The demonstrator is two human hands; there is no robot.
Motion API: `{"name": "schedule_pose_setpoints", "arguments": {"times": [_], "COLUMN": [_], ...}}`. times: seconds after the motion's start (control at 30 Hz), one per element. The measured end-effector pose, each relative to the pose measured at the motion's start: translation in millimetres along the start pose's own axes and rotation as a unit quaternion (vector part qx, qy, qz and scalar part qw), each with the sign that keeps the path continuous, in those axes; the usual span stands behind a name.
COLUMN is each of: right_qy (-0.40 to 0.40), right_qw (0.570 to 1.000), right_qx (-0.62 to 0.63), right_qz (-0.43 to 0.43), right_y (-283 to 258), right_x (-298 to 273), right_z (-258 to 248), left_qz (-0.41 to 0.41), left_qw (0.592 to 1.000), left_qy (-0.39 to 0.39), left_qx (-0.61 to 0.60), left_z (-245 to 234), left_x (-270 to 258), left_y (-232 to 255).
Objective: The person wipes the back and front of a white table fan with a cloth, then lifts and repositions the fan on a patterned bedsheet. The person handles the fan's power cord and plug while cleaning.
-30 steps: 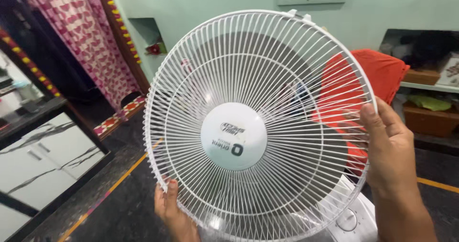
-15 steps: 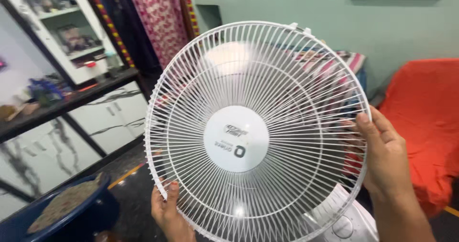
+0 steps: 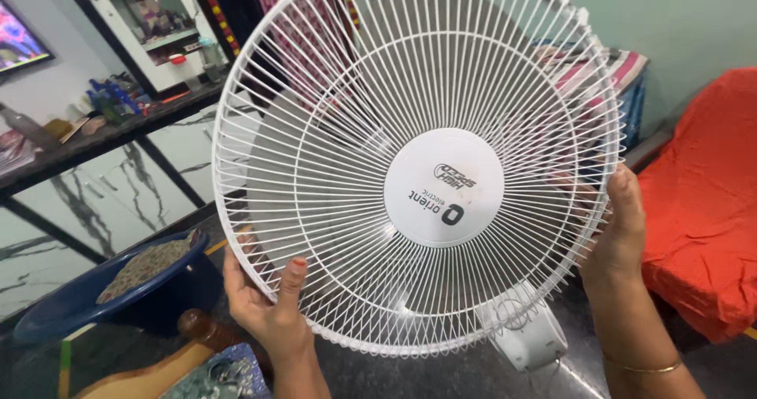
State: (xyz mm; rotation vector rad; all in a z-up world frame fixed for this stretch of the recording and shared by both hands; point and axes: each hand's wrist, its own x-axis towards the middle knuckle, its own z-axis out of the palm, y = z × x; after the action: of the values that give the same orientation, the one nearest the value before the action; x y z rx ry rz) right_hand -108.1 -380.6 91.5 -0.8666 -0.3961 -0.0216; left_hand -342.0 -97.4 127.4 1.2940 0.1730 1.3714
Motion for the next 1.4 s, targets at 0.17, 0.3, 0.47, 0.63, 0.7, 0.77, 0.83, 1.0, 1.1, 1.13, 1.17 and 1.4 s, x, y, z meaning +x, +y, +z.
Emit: {"name": "schedule_pose_setpoints", "arguments": {"times": [0.17, 0.3, 0.47, 0.63, 0.7, 0.77, 0.83, 1.0, 1.1, 1.13, 1.17, 1.4], "right_qy": [-0.027, -0.07, -0.129, -0.141, -0.149, -0.148, -0.134, -0.134, -0.158, -0.164, -0.17, -0.203], "right_qw": [0.999, 0.995, 0.99, 0.989, 0.989, 0.988, 0.988, 0.984, 0.98, 0.979, 0.977, 0.967], "right_qx": [0.002, -0.012, 0.0, -0.022, -0.019, -0.024, -0.04, -0.055, -0.055, -0.057, -0.07, -0.069], "right_qz": [-0.034, -0.069, -0.063, -0.028, 0.002, 0.029, 0.058, 0.105, 0.108, 0.111, 0.111, 0.14], "right_y": [0, -2, 12, 41, 54, 69, 86, 123, 142, 147, 151, 192], "right_x": [-1, 0, 7, 4, -1, -4, -7, -27, -36, -41, -42, -59], "right_z": [23, 54, 106, 153, 164, 176, 186, 208, 226, 232, 239, 288], "left_qz": [0.038, 0.045, -0.195, -0.348, -0.306, -0.316, -0.383, -0.463, -0.46, -0.455, -0.45, -0.428], "left_qw": [0.999, 0.999, 0.98, 0.92, 0.935, 0.914, 0.849, 0.812, 0.816, 0.818, 0.824, 0.834], "left_qy": [0.004, 0.006, 0.029, 0.089, 0.002, -0.02, 0.022, 0.013, 0.026, 0.036, 0.036, 0.074], "left_qx": [-0.015, 0.021, 0.016, 0.157, 0.182, 0.252, 0.364, 0.355, 0.349, 0.351, 0.342, 0.341], "left_z": [-29, -86, -176, -214, -224, -236, -251, -295, -322, -330, -337, -384], "left_x": [-4, 12, 74, 120, 129, 142, 150, 161, 160, 155, 154, 158], "left_y": [-13, -34, -44, -46, -47, -45, -44, -46, -53, -54, -55, -35]}}
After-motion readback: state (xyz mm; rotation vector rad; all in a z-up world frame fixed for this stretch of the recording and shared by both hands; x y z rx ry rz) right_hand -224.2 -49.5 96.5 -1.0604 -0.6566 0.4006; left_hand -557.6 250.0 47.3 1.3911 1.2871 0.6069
